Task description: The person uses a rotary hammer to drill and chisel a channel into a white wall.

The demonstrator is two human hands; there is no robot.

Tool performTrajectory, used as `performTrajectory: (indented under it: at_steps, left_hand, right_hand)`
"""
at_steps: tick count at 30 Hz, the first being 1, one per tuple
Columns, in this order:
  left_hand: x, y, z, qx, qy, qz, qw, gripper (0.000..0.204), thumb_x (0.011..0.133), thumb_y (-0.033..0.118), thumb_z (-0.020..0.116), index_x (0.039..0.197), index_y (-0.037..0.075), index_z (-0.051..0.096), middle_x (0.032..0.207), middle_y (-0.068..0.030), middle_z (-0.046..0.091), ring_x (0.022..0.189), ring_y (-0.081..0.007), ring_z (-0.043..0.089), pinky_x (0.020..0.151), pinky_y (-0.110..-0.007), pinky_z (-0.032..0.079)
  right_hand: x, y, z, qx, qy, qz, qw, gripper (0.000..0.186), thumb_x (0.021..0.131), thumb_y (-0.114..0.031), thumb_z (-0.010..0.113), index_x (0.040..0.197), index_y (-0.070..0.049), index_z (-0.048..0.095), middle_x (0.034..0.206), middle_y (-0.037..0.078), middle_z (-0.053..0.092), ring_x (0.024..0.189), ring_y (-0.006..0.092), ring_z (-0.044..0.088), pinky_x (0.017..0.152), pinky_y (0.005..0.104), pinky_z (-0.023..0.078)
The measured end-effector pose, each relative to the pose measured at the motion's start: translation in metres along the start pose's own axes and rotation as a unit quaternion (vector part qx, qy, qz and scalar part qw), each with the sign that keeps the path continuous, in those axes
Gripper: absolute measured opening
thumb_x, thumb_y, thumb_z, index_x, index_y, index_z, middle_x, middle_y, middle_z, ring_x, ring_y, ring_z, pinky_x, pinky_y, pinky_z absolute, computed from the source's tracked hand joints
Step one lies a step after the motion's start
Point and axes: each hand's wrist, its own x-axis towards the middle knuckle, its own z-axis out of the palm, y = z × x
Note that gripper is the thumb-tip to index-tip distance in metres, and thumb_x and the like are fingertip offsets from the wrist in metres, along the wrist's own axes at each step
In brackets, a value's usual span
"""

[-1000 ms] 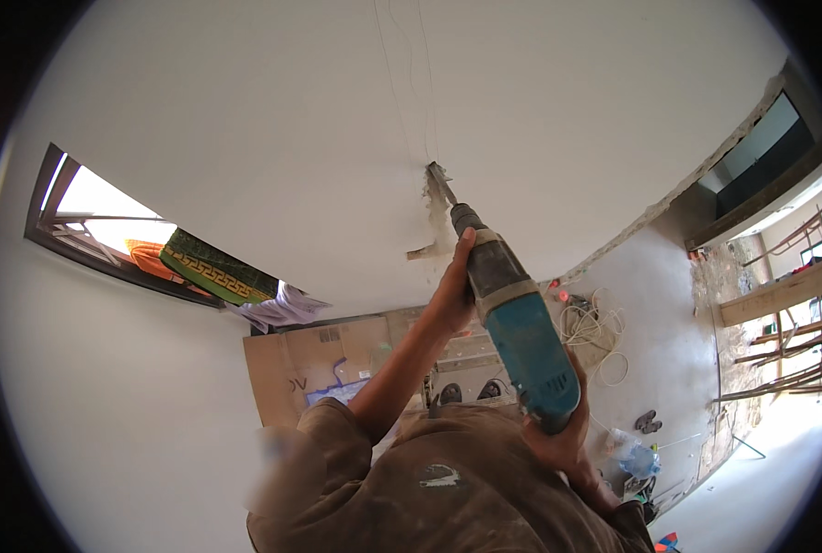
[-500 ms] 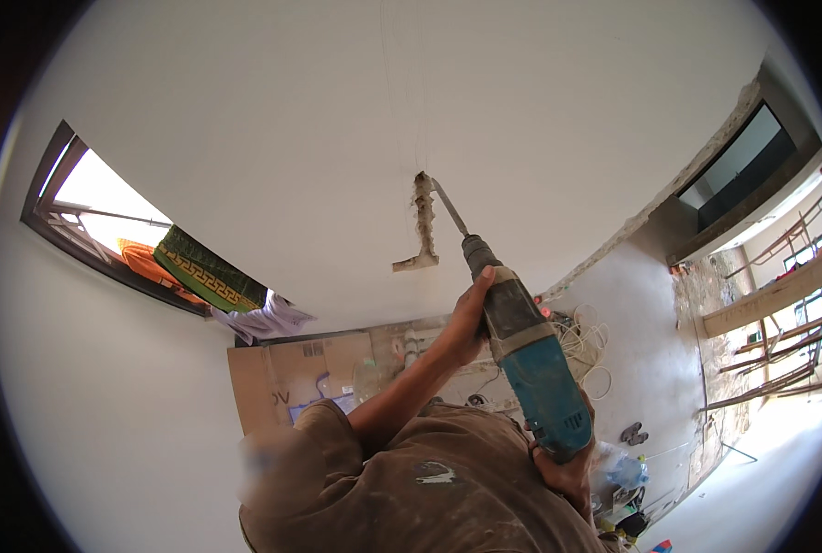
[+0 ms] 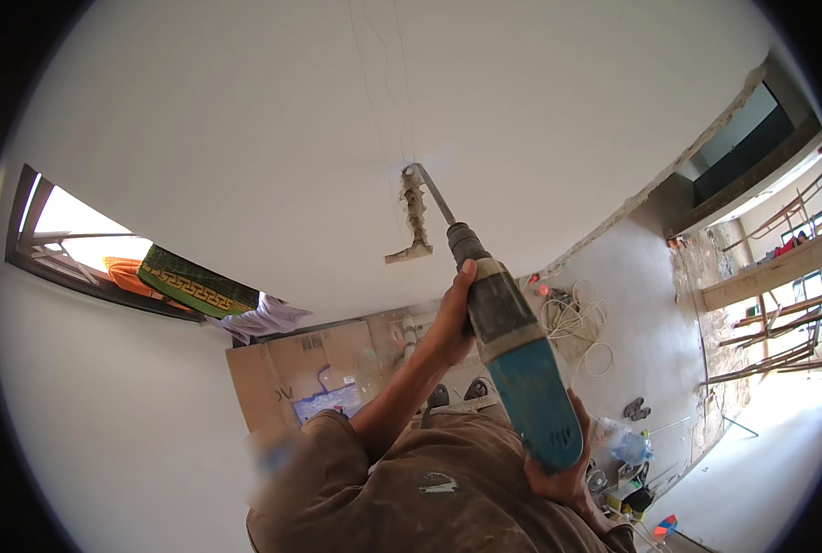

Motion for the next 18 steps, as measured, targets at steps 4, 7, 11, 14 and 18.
performTrajectory:
  at_steps: [4,7,11,14,18]
  left_hand:
    - [0.009,0.008,-0.015,-0.028,0.007,-0.008,1.000,0.064,0.092,0.063,0.051,0.121,0.006,0.051,0.108,-0.0088,0.061,0.102,-0.0191,0.062,0.094,-0.037,0.050]
    - [0.029,0.019,-0.025,-0.027,-0.029,-0.008,0.999,0.066,0.091,0.064,0.051,0.124,0.006,0.049,0.112,-0.0091,0.060,0.106,-0.0193,0.060,0.096,-0.037,0.048]
    - [0.033,0.024,-0.018,0.007,0.014,-0.014,1.000,0.064,0.091,0.063,0.052,0.122,0.007,0.050,0.110,-0.0094,0.060,0.103,-0.0204,0.061,0.095,-0.038,0.050]
    - [0.033,0.022,-0.011,-0.007,0.013,-0.003,1.000,0.065,0.091,0.063,0.052,0.123,0.007,0.049,0.111,-0.0100,0.059,0.107,-0.0218,0.059,0.099,-0.039,0.048]
    - [0.013,0.010,-0.005,-0.008,-0.042,-0.022,0.999,0.065,0.091,0.063,0.052,0.125,0.007,0.049,0.115,-0.0096,0.058,0.110,-0.0217,0.057,0.101,-0.038,0.046]
  right_hand:
    - [0.013,0.007,0.016,-0.008,-0.011,-0.004,1.000,0.098,0.066,-0.004,0.070,0.148,0.002,0.018,0.127,0.021,0.052,0.118,0.0285,0.055,0.100,0.0380,0.044]
    - [0.041,0.003,0.016,-0.025,-0.031,-0.041,0.998,0.098,0.066,-0.003,0.070,0.148,0.003,0.018,0.127,0.020,0.051,0.119,0.0284,0.054,0.100,0.0383,0.043]
    - [0.051,0.006,0.009,0.002,-0.032,-0.035,0.999,0.097,0.066,-0.002,0.069,0.148,0.003,0.018,0.130,0.021,0.050,0.121,0.0282,0.053,0.101,0.0388,0.042]
    - [0.055,0.013,0.004,0.043,-0.027,0.025,0.998,0.097,0.066,-0.002,0.068,0.148,0.003,0.017,0.133,0.021,0.049,0.124,0.0279,0.052,0.102,0.0390,0.042]
    - [0.027,0.026,-0.006,-0.031,-0.016,0.009,0.999,0.097,0.064,-0.002,0.068,0.148,0.003,0.019,0.133,0.021,0.050,0.122,0.0271,0.054,0.099,0.0385,0.045]
